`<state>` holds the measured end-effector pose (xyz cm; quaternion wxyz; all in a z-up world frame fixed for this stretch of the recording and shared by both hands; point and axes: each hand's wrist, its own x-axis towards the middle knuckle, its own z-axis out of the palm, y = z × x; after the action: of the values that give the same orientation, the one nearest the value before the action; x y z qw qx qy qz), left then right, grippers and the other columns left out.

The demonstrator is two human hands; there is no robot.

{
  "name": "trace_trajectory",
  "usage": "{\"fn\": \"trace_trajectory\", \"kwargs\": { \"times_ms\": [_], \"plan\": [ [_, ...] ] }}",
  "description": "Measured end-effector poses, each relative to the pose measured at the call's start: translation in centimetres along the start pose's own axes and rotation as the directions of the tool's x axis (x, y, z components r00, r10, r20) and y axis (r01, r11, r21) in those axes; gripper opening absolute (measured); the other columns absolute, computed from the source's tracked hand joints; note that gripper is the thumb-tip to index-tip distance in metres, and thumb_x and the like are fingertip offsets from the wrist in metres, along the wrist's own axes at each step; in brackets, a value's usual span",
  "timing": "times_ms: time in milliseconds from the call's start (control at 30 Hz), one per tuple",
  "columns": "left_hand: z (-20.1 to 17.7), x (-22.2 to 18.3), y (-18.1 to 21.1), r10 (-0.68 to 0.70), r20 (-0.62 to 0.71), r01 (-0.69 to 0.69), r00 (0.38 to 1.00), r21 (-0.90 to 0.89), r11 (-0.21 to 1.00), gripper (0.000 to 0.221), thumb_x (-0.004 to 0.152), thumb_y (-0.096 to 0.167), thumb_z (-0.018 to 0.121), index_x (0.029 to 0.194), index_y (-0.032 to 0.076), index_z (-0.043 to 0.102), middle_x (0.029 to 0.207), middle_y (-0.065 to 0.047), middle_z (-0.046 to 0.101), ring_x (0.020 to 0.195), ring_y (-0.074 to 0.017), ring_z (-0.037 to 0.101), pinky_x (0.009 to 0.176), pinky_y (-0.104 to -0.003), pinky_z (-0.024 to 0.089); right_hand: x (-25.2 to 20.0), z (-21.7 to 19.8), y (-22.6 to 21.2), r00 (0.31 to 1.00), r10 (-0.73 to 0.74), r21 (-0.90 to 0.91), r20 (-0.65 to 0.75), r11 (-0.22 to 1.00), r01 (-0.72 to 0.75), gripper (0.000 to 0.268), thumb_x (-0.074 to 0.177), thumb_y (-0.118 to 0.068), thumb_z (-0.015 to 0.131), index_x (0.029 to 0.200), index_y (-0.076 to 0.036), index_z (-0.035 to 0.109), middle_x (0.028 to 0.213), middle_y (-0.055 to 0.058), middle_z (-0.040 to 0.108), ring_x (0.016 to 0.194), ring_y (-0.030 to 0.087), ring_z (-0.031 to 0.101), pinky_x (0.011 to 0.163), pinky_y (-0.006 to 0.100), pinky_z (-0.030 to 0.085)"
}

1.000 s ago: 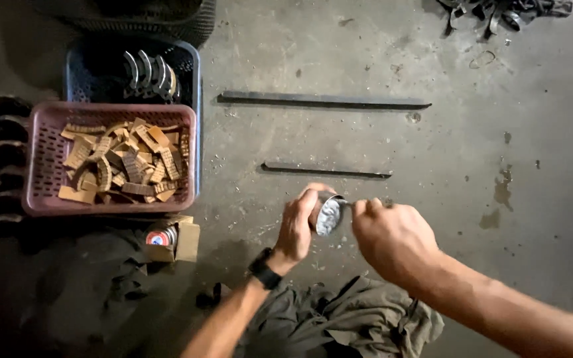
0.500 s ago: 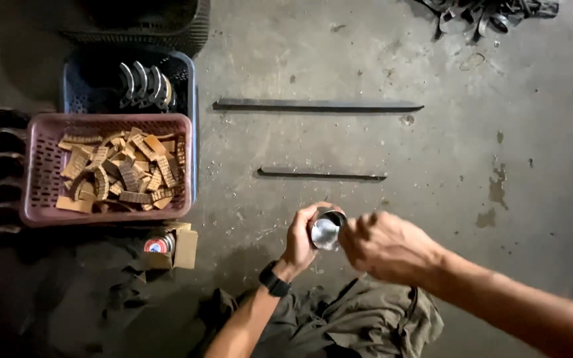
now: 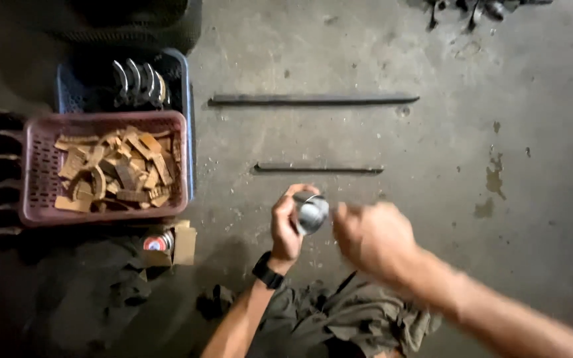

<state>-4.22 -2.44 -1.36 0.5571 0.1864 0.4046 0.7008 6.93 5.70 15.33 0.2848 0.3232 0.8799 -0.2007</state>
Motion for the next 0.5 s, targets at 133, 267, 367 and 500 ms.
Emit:
{"fn": "trace_trajectory", "kwargs": {
  "times_ms": [133, 267, 367, 500],
  "plan": [
    [0.4, -0.3, -0.8, -0.052, 0.017, 0.054, 0.998, -0.096, 0.994, 0.051, 0.105, 0.041, 0.032, 0.116, 0.002, 0.063, 0.103, -0.007, 0.071, 0.092, -0.0161, 0.068, 0.079, -0.034, 0.057, -0.1, -0.4, 0.5, 0.972, -0.053, 0.133, -0.229, 0.988, 0.085, 0.014, 0.090, -0.019, 0.055, 0.092, -0.008, 0.063, 0.067, 0.010, 0.066, 0.049, 0.031, 0.063, 0.044, 0.046, 0.053],
    [0.1, 0.2, -0.5, -0.128, 0.039, 0.133, 0.991, -0.187, 0.973, 0.051, 0.107, 0.038, 0.031, 0.116, 0.000, 0.063, 0.103, -0.009, 0.070, 0.094, -0.0175, 0.067, 0.083, -0.033, 0.055, -0.3, 1.3, 0.7, 0.965, 0.059, 0.111, -0.254, 0.993, -0.031, 0.021, 0.099, -0.024, 0.051, 0.089, -0.010, 0.064, 0.073, 0.012, 0.070, 0.055, 0.034, 0.067, 0.050, 0.047, 0.056],
    [1.0, 0.3, -0.5, -0.116, 0.065, 0.127, 0.991, -0.185, 0.975, 0.050, 0.106, 0.037, 0.030, 0.114, 0.001, 0.063, 0.103, -0.009, 0.071, 0.095, -0.0190, 0.068, 0.083, -0.034, 0.056, -0.2, 1.8, 1.1, 0.987, -0.019, 0.173, -0.158, 0.984, 0.046, 0.023, 0.098, -0.021, 0.053, 0.084, -0.009, 0.066, 0.070, 0.013, 0.069, 0.058, 0.031, 0.067, 0.051, 0.045, 0.058],
    [0.3, 0.5, -0.9, -0.120, 0.047, 0.126, 0.992, -0.163, 0.978, 0.049, 0.104, 0.037, 0.030, 0.114, 0.001, 0.063, 0.105, -0.009, 0.071, 0.098, -0.0187, 0.067, 0.086, -0.035, 0.056, -0.7, 1.4, -0.2, 0.972, 0.028, 0.121, -0.231, 0.993, 0.000, 0.020, 0.096, -0.018, 0.053, 0.085, -0.006, 0.065, 0.065, 0.012, 0.068, 0.051, 0.028, 0.065, 0.043, 0.043, 0.055]
  ]
}}
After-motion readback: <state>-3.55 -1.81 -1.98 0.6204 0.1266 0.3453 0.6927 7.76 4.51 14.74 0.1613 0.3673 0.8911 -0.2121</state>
